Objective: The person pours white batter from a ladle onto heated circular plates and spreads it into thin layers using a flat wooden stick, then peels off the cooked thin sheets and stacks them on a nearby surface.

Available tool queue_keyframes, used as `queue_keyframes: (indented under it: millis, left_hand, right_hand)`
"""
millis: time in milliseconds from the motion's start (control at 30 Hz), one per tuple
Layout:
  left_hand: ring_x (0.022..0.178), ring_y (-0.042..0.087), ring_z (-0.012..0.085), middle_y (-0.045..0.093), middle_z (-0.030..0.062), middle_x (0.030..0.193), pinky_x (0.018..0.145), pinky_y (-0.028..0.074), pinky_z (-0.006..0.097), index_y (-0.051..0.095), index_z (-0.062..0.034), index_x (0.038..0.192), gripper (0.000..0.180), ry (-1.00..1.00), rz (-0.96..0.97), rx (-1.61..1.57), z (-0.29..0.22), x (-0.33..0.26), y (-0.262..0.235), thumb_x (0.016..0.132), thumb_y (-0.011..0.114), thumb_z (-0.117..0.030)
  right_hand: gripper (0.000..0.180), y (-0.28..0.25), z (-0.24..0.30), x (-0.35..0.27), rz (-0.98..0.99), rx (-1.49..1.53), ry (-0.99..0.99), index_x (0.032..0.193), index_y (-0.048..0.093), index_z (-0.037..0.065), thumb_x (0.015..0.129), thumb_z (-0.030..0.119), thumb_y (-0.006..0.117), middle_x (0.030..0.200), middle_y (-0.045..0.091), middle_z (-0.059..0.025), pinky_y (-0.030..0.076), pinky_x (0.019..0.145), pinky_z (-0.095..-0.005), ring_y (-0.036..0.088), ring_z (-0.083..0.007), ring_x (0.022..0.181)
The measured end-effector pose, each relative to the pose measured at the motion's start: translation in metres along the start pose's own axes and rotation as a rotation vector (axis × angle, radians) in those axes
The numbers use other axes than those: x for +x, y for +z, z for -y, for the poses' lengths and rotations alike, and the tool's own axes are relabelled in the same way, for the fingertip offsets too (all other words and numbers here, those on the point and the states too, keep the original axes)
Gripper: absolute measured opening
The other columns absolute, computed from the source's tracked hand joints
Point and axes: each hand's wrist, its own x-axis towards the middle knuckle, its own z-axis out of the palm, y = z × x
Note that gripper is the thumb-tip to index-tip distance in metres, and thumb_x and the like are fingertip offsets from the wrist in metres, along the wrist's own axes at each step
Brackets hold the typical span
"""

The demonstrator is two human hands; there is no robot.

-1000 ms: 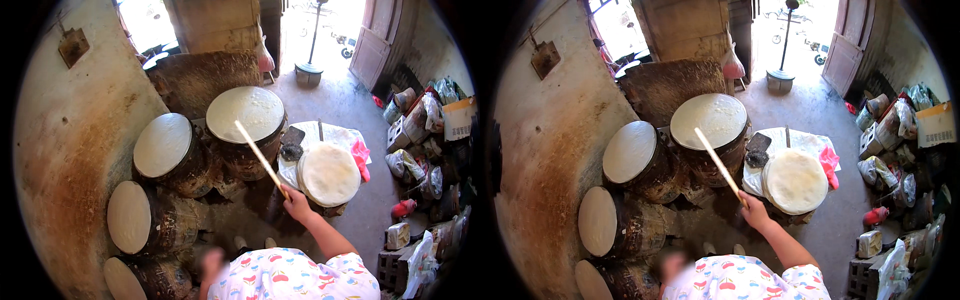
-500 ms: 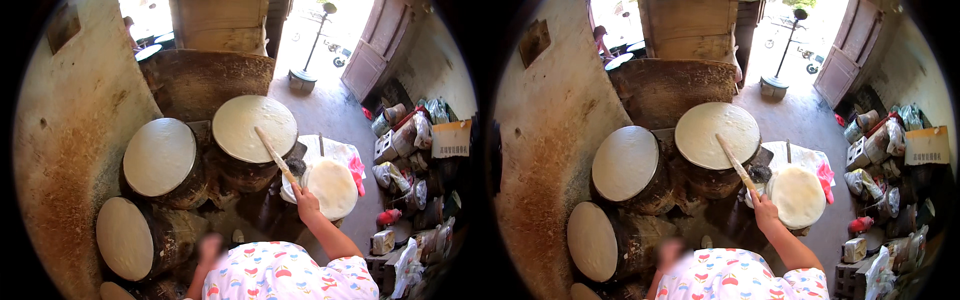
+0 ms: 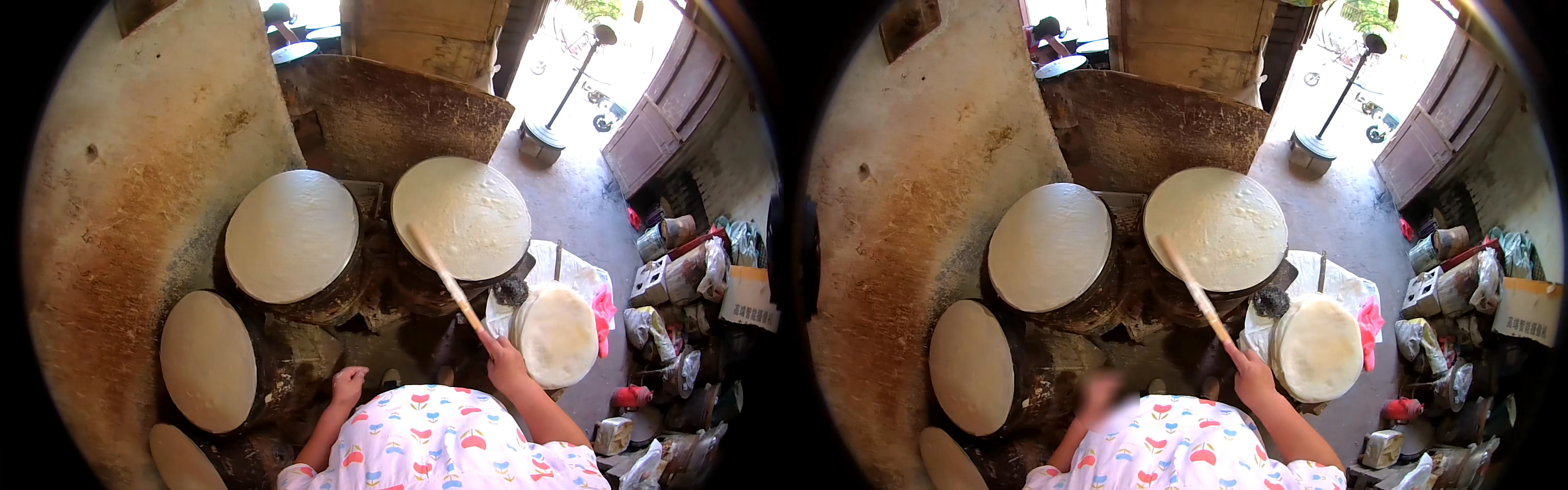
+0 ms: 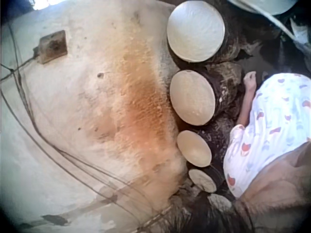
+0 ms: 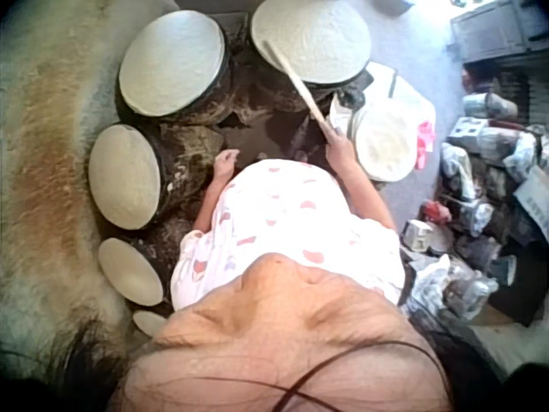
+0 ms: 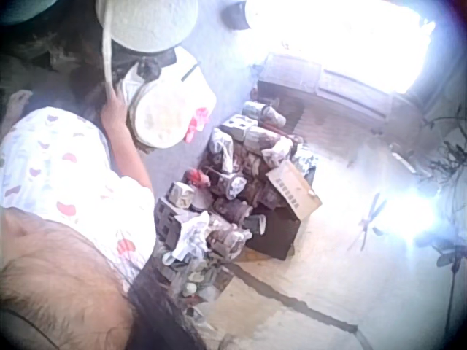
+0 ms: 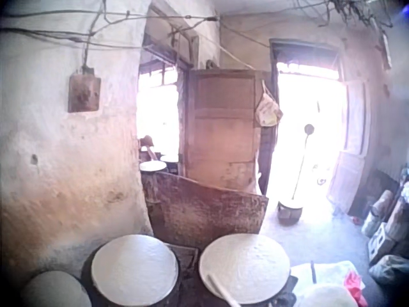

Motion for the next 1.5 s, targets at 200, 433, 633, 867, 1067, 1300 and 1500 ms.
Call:
queue_keyframes:
  millis: [200, 433, 633, 867, 1067, 1300, 1500]
  left_hand:
    - [0.073, 0.066, 0.0194, 0.07, 0.012, 0.084, 0.067, 0.052, 0.031, 0.071, -0.0019, 0.092, 0.016, 0.088, 0.046, 0.078, 0.003, -0.006, 0.027, 0.084, 0.062, -0.013]
    - [0.084, 0.067, 0.0248, 0.07, 0.014, 0.09, 0.076, 0.052, 0.034, 0.07, -0.0011, 0.092, 0.017, -0.109, -0.055, -0.024, -0.07, -0.006, 0.025, 0.084, 0.06, -0.013]
    - [0.074, 0.066, 0.0199, 0.069, 0.0119, 0.085, 0.068, 0.053, 0.031, 0.07, -0.0016, 0.092, 0.016, -0.25, -0.183, -0.034, -0.073, -0.037, 0.019, 0.084, 0.059, -0.009]
    - [0.064, 0.062, 0.0139, 0.069, 0.0087, 0.082, 0.06, 0.052, 0.028, 0.071, -0.0022, 0.09, 0.014, -0.298, -0.295, -0.105, -0.07, -0.059, 0.016, 0.085, 0.059, -0.007]
    - [0.064, 0.062, 0.0139, 0.069, 0.0083, 0.08, 0.06, 0.052, 0.028, 0.071, -0.0025, 0.09, 0.015, -0.296, -0.3, -0.117, -0.064, -0.055, 0.012, 0.085, 0.058, -0.008]
    - [0.063, 0.062, 0.0135, 0.07, 0.0093, 0.081, 0.06, 0.051, 0.028, 0.071, -0.0013, 0.091, 0.016, -0.245, -0.243, -0.17, -0.048, -0.037, 0.013, 0.084, 0.058, -0.007]
    - [0.064, 0.062, 0.0138, 0.07, 0.0089, 0.08, 0.06, 0.051, 0.028, 0.071, -0.0008, 0.091, 0.015, -0.23, -0.101, -0.146, -0.054, -0.012, 0.018, 0.084, 0.059, -0.008]
  right_hand:
    - [0.066, -0.026, -0.017, 0.018, -0.156, 0.132, 0.004, 0.13, 0.054, 0.018, 0.071, -0.011, 0.054, 0.078, 0.05, -0.0131, 0.047, 0.062, -0.039, 0.055, -0.0294, 0.067]
    - [0.064, -0.025, -0.019, 0.02, 0.029, -0.014, -0.175, 0.128, 0.056, 0.024, 0.071, -0.005, 0.056, 0.079, 0.051, -0.0119, 0.049, 0.062, -0.0425, 0.057, -0.0326, 0.069]
    - [0.062, -0.026, -0.013, 0.043, 0.075, -0.148, -0.331, 0.131, 0.051, 0.029, 0.076, 0.002, 0.059, 0.083, 0.05, -0.0099, 0.049, 0.059, -0.0411, 0.059, -0.0298, 0.07]
    - [0.061, -0.026, -0.007, 0.054, 0.112, -0.207, -0.417, 0.133, 0.05, 0.029, 0.078, 0.004, 0.058, 0.086, 0.05, -0.0094, 0.049, 0.057, -0.0402, 0.059, -0.0282, 0.071]
    - [0.058, -0.029, 0.002, 0.051, 0.219, -0.225, -0.454, 0.133, 0.049, 0.03, 0.08, 0.006, 0.056, 0.088, 0.051, -0.0098, 0.05, 0.058, -0.0415, 0.06, -0.0301, 0.069]
    - [0.062, -0.027, -0.004, 0.024, 0.2, -0.062, -0.258, 0.133, 0.048, 0.033, 0.079, 0.004, 0.057, 0.088, 0.052, -0.0112, 0.049, 0.061, -0.0438, 0.059, -0.0327, 0.071]
    - [0.056, -0.038, -0.023, -0.03, 0.106, 0.001, -0.059, 0.125, 0.059, 0.026, 0.076, 0.0, 0.059, 0.079, 0.053, -0.0112, 0.049, 0.063, -0.0404, 0.059, -0.0309, 0.072]
